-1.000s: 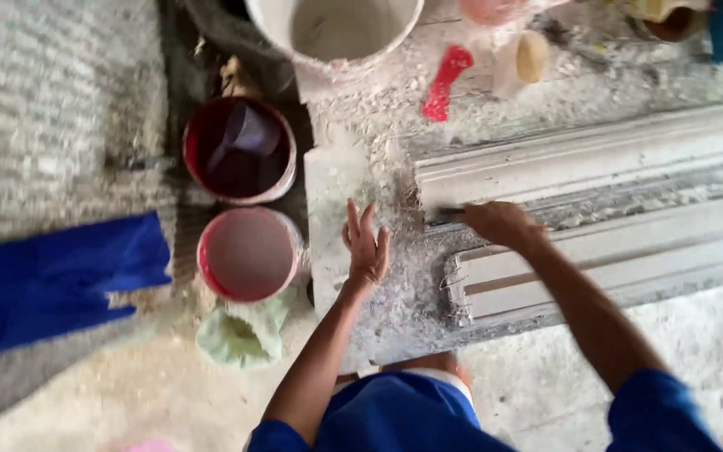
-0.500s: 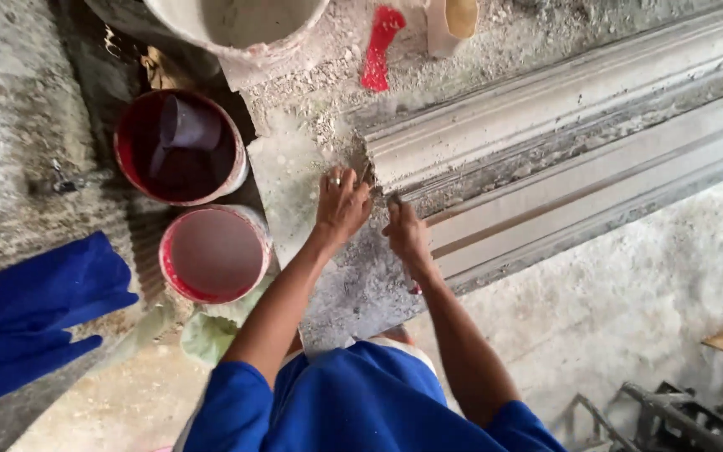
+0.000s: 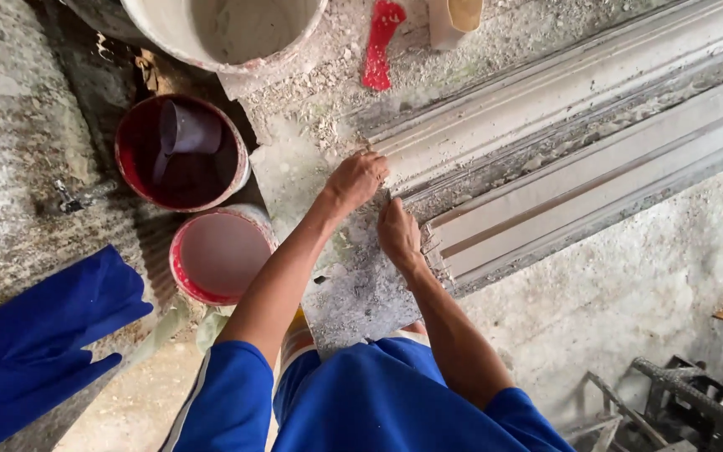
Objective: Cleaning and scraping the edges of decorative plaster moldings using a cloth and a small hand tool.
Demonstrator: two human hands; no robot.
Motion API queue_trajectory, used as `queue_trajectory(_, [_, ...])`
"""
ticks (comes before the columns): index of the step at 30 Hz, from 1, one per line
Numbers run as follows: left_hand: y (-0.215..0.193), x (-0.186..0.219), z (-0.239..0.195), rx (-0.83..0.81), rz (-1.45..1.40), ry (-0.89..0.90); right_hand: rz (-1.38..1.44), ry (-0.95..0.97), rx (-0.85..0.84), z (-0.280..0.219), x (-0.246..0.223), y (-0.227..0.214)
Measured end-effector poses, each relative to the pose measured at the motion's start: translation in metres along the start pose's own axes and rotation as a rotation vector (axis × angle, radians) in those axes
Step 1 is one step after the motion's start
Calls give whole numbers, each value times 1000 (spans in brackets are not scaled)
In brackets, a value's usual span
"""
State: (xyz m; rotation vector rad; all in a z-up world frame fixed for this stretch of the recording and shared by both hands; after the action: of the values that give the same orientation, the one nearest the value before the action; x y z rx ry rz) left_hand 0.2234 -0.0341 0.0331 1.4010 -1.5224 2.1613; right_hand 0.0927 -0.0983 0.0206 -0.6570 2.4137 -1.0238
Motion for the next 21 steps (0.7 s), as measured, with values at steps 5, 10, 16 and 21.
queue_trajectory(5, [7, -4, 0, 52, -186, -33, -70, -13, -86, 19, -1, 8])
queue_trajectory(10, [14, -13, 6, -46, 10, 11, -238, -77, -118, 47, -9, 24])
queue_trajectory(16, [43, -25, 27, -125, 152, 47, -217, -78, -87, -9, -22, -24])
queue_trajectory(21, [4, -25, 44, -193, 314, 53, -76, -39, -22, -17, -23, -24])
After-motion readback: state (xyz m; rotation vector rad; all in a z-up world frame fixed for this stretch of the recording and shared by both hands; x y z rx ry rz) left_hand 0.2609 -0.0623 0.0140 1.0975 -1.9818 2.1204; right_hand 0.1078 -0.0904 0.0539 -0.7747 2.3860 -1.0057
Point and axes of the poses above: each hand's wrist, its own z-axis towards the middle knuckle, its own y-axis out of the palm, x = y × z, the point moved 10 cm from there along z, towards the middle knuckle, and after that the axes turned 13 degrees about y, right-handed, at the moved point
